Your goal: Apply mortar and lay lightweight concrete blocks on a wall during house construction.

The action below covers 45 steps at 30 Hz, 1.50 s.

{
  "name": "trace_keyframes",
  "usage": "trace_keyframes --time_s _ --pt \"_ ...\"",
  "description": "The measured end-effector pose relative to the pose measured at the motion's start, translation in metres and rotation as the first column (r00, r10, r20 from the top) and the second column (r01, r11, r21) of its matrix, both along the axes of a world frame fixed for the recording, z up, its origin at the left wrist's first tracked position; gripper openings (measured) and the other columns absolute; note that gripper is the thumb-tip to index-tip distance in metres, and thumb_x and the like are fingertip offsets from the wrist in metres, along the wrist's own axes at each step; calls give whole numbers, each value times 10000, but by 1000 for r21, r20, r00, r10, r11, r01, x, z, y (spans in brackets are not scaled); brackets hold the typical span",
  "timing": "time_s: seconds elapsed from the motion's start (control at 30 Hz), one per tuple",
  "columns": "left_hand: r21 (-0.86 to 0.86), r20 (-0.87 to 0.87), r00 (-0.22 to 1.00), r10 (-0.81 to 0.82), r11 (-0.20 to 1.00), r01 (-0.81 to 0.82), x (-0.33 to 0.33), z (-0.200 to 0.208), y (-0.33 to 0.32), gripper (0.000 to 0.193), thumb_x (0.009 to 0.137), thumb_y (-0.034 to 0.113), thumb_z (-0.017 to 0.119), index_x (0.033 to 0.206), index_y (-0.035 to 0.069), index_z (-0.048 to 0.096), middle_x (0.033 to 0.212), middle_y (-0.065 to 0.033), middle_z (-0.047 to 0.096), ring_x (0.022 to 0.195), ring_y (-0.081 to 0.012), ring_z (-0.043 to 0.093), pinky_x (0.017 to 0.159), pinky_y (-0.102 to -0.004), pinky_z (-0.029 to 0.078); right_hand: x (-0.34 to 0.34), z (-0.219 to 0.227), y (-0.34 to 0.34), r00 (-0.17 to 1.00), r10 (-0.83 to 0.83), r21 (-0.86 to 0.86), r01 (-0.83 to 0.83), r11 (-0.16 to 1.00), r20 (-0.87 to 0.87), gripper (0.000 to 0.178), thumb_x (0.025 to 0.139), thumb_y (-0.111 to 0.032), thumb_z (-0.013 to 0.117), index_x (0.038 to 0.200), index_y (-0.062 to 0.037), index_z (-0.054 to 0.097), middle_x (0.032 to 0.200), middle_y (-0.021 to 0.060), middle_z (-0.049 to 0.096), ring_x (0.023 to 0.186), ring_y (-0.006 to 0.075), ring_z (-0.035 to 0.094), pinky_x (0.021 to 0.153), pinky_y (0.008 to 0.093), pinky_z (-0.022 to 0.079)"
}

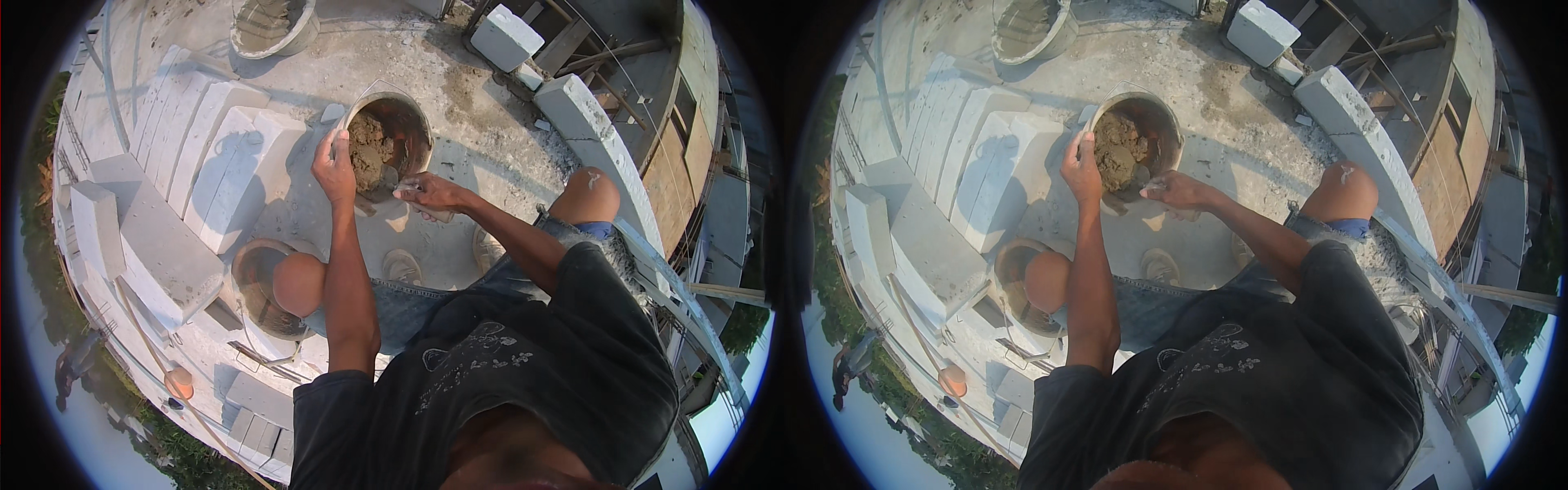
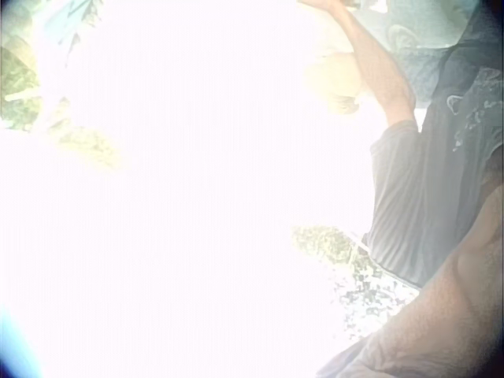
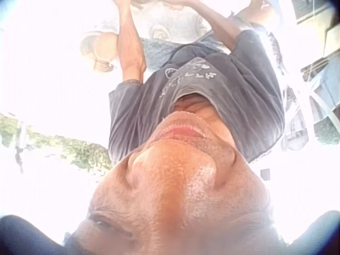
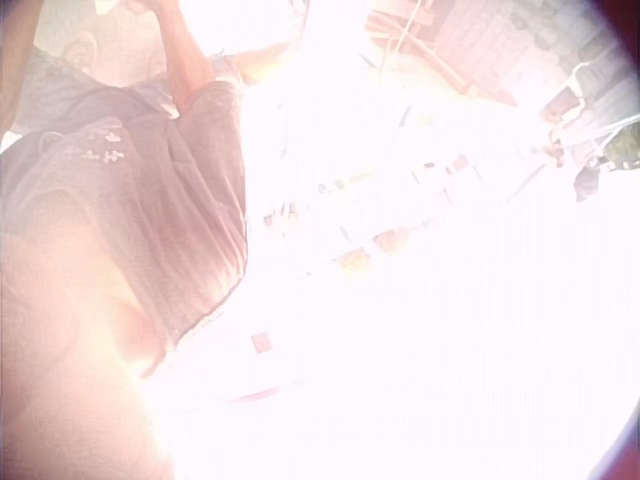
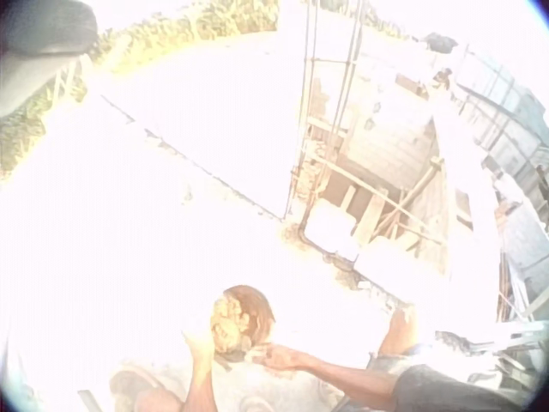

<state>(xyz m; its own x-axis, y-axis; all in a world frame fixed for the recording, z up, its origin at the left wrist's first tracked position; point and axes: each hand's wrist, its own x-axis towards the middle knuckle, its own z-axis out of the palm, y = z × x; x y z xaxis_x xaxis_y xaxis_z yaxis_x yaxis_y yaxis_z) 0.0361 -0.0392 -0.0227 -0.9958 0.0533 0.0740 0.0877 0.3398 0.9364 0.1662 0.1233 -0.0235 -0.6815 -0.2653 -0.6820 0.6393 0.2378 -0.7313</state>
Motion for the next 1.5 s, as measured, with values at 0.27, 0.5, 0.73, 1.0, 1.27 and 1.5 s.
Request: trace_keyframes --time_s 0.27,0.5,0.73,1.0,1.27,1.5 --pt "-58 -29 998 -51 997 49 -1 -2 17 337 884 248 684 1030 -56 686 1015 -181 697 941 -279 650 848 -376 488 13 -1 -22 589 -265 -594 801 71 763 434 941 -523 563 1037 -100 564 743 35 577 531 62 523 405 198 438" --pt "-45 -20 999 -29 999 28 2 3 20 329 871 254 694 1038 -29 696 1005 -176 697 948 -312 646 844 -385 488 8 75 37 850 430 725 -85 683 -305 336 955 -312 560 1140 -33 554 841 193 669 765 319 684 685 446 536" --pt "-133 -37 996 -83 988 77 10 6 23 329 862 274 700 1011 -19 706 1002 -181 694 967 -337 637 870 -411 483 -7 86 54 819 567 854 -355 381 88 324 927 -280 592 1146 -42 575 962 175 698 895 372 685 774 486 532" --pt "-95 -61 997 -43 995 37 1 1 18 331 873 274 689 1029 -19 703 1016 -181 694 978 -323 637 884 -404 477 27 -10 -4 922 212 415 -63 908 -323 538 899 -409 628 1323 -92 536 1009 242 657 1000 398 638 894 504 484" --pt "72 126 991 37 996 -47 -16 0 19 387 915 298 629 1081 -48 681 1025 -156 697 922 -249 640 839 -368 484 36 11 59 994 -111 -152 106 983 -21 644 891 -482 655 1355 -60 508 794 63 597 642 148 579 602 310 492" --pt "131 351 897 270 934 -333 -15 -2 18 423 920 339 593 1147 -10 666 970 -137 687 801 -222 641 693 -340 534 54 126 183 980 -175 -21 174 984 -98 597 888 -473 662 1313 -68 552 755 15 602 606 97 575 531 247 457"
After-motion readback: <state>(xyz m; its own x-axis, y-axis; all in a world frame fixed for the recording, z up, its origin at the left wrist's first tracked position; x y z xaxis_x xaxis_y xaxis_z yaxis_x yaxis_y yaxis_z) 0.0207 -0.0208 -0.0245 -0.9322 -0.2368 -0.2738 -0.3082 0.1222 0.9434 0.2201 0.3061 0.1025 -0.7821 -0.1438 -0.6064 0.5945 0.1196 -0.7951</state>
